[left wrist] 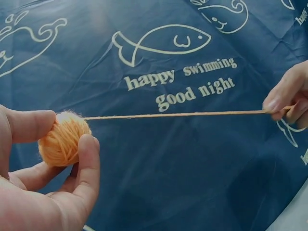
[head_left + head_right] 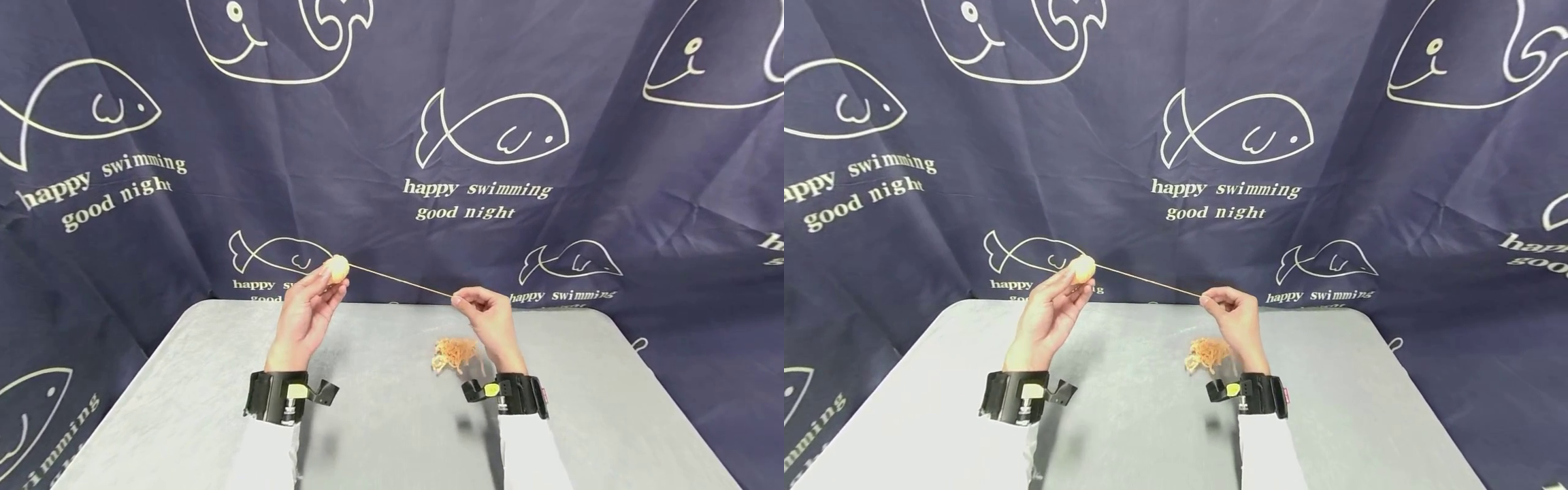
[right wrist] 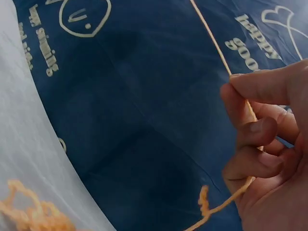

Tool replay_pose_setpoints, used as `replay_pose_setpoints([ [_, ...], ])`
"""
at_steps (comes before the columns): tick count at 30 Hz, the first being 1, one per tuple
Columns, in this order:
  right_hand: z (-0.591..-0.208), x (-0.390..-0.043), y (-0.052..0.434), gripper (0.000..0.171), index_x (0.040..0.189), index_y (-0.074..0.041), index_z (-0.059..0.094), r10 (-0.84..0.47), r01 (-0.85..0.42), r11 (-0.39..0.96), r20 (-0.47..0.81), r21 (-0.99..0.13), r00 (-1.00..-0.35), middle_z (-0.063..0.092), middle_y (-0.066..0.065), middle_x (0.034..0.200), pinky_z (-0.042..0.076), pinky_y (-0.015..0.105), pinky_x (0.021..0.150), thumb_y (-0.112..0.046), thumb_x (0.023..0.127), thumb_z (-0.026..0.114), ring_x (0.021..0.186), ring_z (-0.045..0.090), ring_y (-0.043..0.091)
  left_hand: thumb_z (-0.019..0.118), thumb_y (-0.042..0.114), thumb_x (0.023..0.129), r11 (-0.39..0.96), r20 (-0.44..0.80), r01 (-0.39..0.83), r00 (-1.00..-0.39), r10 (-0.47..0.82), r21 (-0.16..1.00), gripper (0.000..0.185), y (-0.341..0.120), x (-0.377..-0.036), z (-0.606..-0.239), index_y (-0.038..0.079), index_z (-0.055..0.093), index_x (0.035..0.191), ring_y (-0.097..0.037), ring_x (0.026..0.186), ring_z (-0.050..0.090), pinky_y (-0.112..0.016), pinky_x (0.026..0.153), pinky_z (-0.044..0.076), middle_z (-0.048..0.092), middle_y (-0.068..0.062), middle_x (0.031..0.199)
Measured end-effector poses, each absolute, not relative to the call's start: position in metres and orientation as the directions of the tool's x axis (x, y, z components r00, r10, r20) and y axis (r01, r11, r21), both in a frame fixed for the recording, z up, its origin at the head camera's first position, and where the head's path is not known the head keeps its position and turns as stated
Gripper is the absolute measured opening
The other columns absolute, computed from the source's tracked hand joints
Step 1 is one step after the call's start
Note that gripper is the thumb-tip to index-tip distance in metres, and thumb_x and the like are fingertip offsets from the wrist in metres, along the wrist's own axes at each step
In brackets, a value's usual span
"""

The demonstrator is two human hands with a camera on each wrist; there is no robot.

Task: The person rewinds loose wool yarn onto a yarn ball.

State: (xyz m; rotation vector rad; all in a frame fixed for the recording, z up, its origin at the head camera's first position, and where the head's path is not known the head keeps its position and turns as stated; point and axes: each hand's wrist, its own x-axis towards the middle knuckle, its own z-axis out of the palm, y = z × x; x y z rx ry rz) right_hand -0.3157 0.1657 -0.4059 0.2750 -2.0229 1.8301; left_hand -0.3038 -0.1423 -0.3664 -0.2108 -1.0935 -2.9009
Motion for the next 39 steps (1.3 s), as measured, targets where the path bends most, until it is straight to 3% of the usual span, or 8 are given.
replay_pose_setpoints([
  [7, -0.414, -0.307, 0.191, 0.013, 0.096, 0.01, 0.072, 0.225, -0.355, 0.151, 0.382, -0.922, -0.896, 0.066, -0.007, 0.069, 0.042, 0.016, 0.047, 0.001, 0.088, 0.075, 0.055, 0.049, 0.003, 0.059, 0.001, 0.1, -0.776, 0.149, 0.11, -0.989, -0.021, 0.621, 0.017, -0.159, -0.302, -0.373, 0.004, 0.073, 0.109, -0.022, 0.091, 0.07, -0.028, 0.09, 0.057, 0.07, -0.011, 0.107],
  [17, -0.438, -0.304, 0.233, 0.012, 0.096, 0.009, 0.071, 0.354, -0.098, 0.414, 0.259, -0.905, -0.899, 0.067, 0.001, 0.07, 0.052, 0.018, 0.052, -0.002, 0.091, 0.071, 0.059, 0.065, 0.015, 0.06, -0.001, 0.099, -0.741, 0.198, 0.195, -0.976, -0.084, 0.643, 0.019, -0.172, -0.302, -0.372, 0.004, 0.073, 0.113, -0.018, 0.088, 0.071, -0.026, 0.088, 0.058, 0.07, -0.01, 0.107],
  [24, -0.45, -0.309, 0.23, 0.011, 0.091, 0.005, 0.074, 0.384, -0.038, 0.499, 0.26, -0.866, -0.886, 0.067, 0.003, 0.072, 0.045, 0.019, 0.055, -0.005, 0.087, 0.073, 0.06, 0.057, 0.007, 0.058, -0.005, 0.099, -0.674, 0.234, 0.219, -0.97, -0.071, 0.706, 0.024, -0.168, -0.296, -0.365, 0.006, 0.07, 0.117, -0.019, 0.089, 0.072, -0.026, 0.086, 0.059, 0.07, -0.01, 0.108],
  [31, -0.454, -0.319, 0.213, 0.007, 0.088, 0.001, 0.074, 0.221, -0.078, 0.646, 0.283, -0.759, -0.933, 0.068, 0.004, 0.074, 0.046, 0.024, 0.061, -0.005, 0.086, 0.071, 0.064, 0.057, 0.012, 0.05, -0.007, 0.1, -0.716, 0.347, 0.207, -0.937, 0.052, 0.666, 0.031, -0.159, -0.281, -0.351, 0.004, 0.068, 0.123, -0.027, 0.091, 0.072, -0.028, 0.084, 0.06, 0.065, -0.015, 0.114],
  [35, -0.451, -0.319, 0.203, 0.005, 0.089, -0.003, 0.075, 0.066, -0.126, 0.696, 0.237, -0.707, -0.969, 0.071, 0.004, 0.079, 0.05, 0.031, 0.069, -0.006, 0.087, 0.071, 0.07, 0.061, 0.014, 0.048, -0.013, 0.096, -0.61, 0.41, 0.291, -0.91, 0.061, 0.737, 0.035, -0.153, -0.275, -0.35, 0.0, 0.067, 0.123, -0.024, 0.093, 0.07, -0.029, 0.083, 0.06, 0.065, -0.014, 0.115],
  [39, -0.436, -0.312, 0.198, 0.008, 0.096, -0.005, 0.074, -0.021, -0.177, 0.69, 0.224, -0.702, -0.974, 0.074, 0.005, 0.089, 0.054, 0.04, 0.078, -0.009, 0.091, 0.069, 0.081, 0.066, 0.019, 0.054, -0.016, 0.092, -0.446, 0.436, 0.378, -0.899, 0.03, 0.811, 0.035, -0.147, -0.271, -0.349, -0.003, 0.066, 0.122, -0.019, 0.094, 0.068, -0.029, 0.081, 0.06, 0.068, -0.01, 0.112],
])
